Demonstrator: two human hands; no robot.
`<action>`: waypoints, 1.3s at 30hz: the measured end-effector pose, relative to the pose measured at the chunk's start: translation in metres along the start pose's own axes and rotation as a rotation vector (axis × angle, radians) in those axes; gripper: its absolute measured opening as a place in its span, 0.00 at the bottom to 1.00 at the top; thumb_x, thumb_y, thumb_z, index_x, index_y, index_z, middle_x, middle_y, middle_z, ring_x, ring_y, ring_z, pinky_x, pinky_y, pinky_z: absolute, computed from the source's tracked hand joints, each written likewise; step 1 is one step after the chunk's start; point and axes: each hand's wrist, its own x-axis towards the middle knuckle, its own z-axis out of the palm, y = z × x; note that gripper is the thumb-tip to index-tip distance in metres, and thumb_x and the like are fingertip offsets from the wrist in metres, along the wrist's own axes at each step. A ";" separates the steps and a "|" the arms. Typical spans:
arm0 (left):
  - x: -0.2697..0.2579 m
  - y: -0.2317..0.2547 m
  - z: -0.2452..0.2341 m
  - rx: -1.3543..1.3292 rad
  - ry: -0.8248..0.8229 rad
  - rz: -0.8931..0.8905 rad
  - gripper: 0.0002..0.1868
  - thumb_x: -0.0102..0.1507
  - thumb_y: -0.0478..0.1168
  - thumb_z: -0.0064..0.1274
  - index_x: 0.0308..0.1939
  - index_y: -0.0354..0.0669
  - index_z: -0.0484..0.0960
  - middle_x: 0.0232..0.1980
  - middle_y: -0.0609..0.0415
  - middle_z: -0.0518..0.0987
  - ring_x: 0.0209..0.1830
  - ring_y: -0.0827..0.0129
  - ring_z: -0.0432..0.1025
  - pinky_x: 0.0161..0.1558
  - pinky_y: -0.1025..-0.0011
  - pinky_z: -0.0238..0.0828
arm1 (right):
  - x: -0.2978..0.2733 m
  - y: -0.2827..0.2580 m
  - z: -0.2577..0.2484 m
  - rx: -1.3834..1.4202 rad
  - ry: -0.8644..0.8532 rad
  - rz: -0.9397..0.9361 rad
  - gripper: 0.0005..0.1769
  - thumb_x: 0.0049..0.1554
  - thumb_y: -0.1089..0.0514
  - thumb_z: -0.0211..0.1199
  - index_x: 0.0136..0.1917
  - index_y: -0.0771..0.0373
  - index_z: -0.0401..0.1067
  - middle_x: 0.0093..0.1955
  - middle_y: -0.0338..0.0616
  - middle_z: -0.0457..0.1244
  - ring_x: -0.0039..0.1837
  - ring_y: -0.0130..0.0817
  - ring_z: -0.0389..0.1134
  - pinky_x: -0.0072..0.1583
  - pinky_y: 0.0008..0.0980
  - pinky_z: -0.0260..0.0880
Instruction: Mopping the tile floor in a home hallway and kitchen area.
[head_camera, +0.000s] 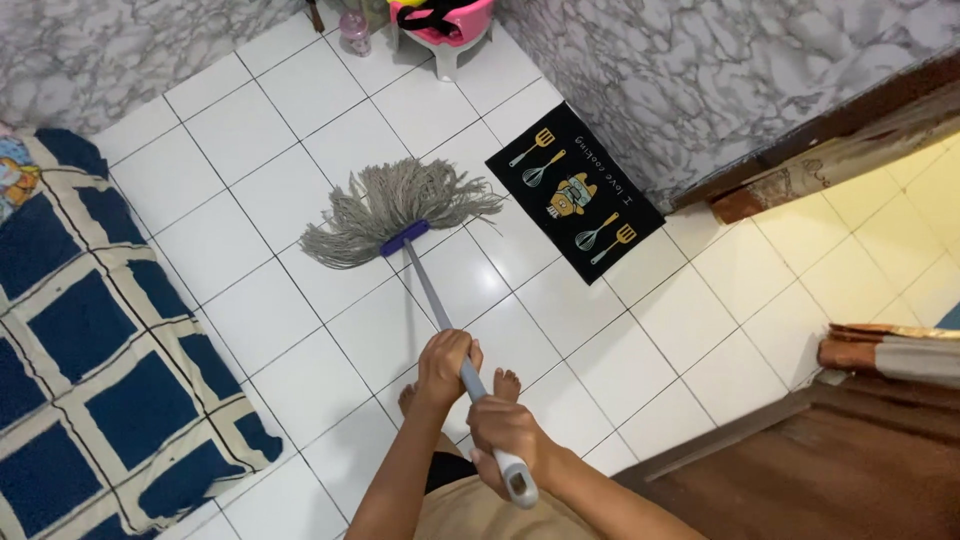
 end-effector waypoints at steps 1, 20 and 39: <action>0.003 -0.009 -0.001 -0.002 -0.005 0.009 0.09 0.58 0.31 0.55 0.24 0.37 0.72 0.27 0.46 0.75 0.31 0.51 0.73 0.36 0.58 0.71 | 0.009 0.000 0.004 -0.004 0.009 -0.002 0.09 0.45 0.72 0.59 0.33 0.65 0.60 0.34 0.49 0.59 0.42 0.50 0.66 0.51 0.44 0.72; -0.006 -0.048 -0.109 -0.076 -0.084 -0.054 0.10 0.58 0.32 0.56 0.26 0.38 0.70 0.29 0.46 0.73 0.32 0.49 0.71 0.34 0.55 0.68 | 0.060 -0.017 0.114 -0.133 0.105 -0.013 0.12 0.49 0.70 0.61 0.32 0.64 0.59 0.33 0.49 0.57 0.38 0.48 0.62 0.43 0.42 0.63; -0.039 -0.070 -0.062 -0.133 -0.410 0.139 0.08 0.54 0.30 0.51 0.23 0.40 0.68 0.22 0.49 0.72 0.23 0.55 0.70 0.34 0.57 0.71 | -0.006 -0.015 0.106 -0.024 0.179 -0.125 0.08 0.48 0.73 0.59 0.35 0.67 0.62 0.34 0.49 0.59 0.39 0.49 0.66 0.49 0.44 0.72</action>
